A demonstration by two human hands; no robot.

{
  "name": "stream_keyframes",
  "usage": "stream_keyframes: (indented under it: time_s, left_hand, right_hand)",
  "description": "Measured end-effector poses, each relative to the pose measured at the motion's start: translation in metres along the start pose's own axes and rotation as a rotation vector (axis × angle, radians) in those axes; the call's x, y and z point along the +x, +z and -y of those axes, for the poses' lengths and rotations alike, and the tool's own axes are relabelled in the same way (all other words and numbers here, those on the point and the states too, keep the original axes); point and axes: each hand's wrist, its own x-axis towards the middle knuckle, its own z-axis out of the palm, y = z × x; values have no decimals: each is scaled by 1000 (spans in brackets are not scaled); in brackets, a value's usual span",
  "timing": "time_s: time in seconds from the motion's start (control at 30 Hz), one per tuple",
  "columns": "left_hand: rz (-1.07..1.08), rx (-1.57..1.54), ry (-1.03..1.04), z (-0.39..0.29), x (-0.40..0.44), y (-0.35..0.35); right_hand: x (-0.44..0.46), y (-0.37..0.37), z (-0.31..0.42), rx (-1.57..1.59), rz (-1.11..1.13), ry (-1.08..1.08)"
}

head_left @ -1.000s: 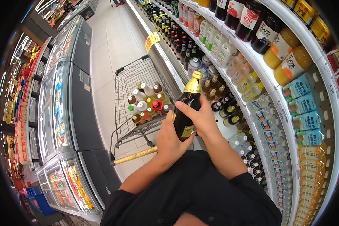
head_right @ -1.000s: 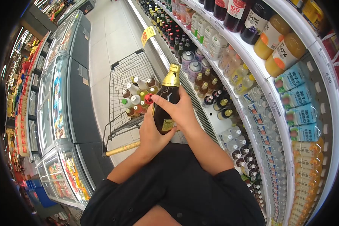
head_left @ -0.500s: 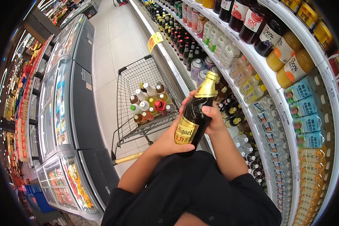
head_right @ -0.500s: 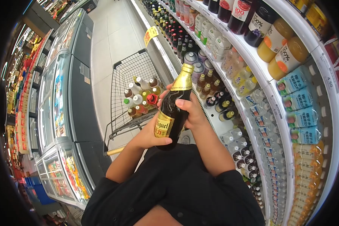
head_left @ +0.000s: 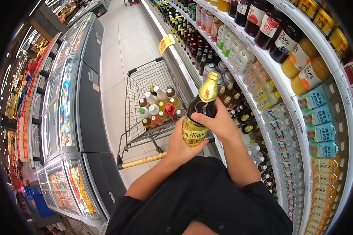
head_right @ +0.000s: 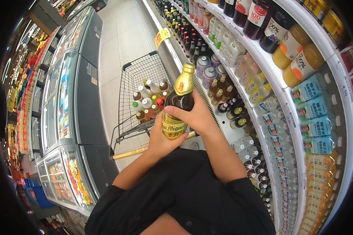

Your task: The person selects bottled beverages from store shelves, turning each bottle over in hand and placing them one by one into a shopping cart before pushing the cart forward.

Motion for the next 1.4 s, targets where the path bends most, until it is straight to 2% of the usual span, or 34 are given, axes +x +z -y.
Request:
stream_keyframes:
  time_s: [0.13, 0.17, 0.23, 0.3, 0.33, 0.4, 0.5, 0.57, 0.6, 0.7, 0.77, 0.87, 1.1, 1.17, 1.23, 1.3, 1.37, 1.4]
  left_hand:
    - [17, 39, 20, 8, -2, -5]
    - [70, -56, 30, 12, -2, -8]
    - [119, -149, 40, 18, 0, -24]
    - [98, 441, 303, 24, 8, -53]
    - [21, 281, 253, 20, 12, -65]
    - [34, 276, 273, -7, 17, -96]
    - [18, 263, 262, -40, 15, -108]
    - [-7, 256, 232, -53, 11, -112]
    - [46, 315, 242, -57, 10, -115]
    - [99, 332, 246, -68, 12, -114]
    - [174, 419, 369, -66, 15, -117]
    - [227, 540, 387, -78, 21, -122]
    - [322, 463, 340, -56, 41, -150]
    - [288, 414, 270, -44, 52, -159]
    - [267, 387, 258, -33, 66, -169]
    - [191, 419, 167, -23, 79, -183]
    - [160, 421, 152, -3, 91, -197]
    - [73, 409, 111, 7, 97, -203]
  right_hand:
    - [-4, 7, -9, 1, -60, -29]
    - [-4, 7, -10, -2, -51, -31]
    - [-6, 5, -14, -216, -48, -123]
    - [-8, 11, -13, -366, -1, -215]
    - [-9, 15, -16, -441, 21, -241]
    - [-10, 22, -23, -615, 53, -368]
    - [-7, 30, -39, -646, 204, -558]
    - [-8, 34, -47, -649, 257, -577]
    - [-8, 36, -50, -656, 308, -599]
    - [-8, 37, -55, -682, 354, -610]
    - [-7, 39, -57, -681, 359, -611]
    - [-3, 42, -54, -674, 382, -601]
    - [11, 62, -57, -693, 351, -528]
    - [15, 64, -54, -732, 337, -475]
    - [21, 64, -53, -782, 228, -492]
    - [23, 50, -66, -845, 231, -403]
    - [18, 29, -86, -1042, 266, -259]
    - [12, 16, -101, -1047, 263, -250]
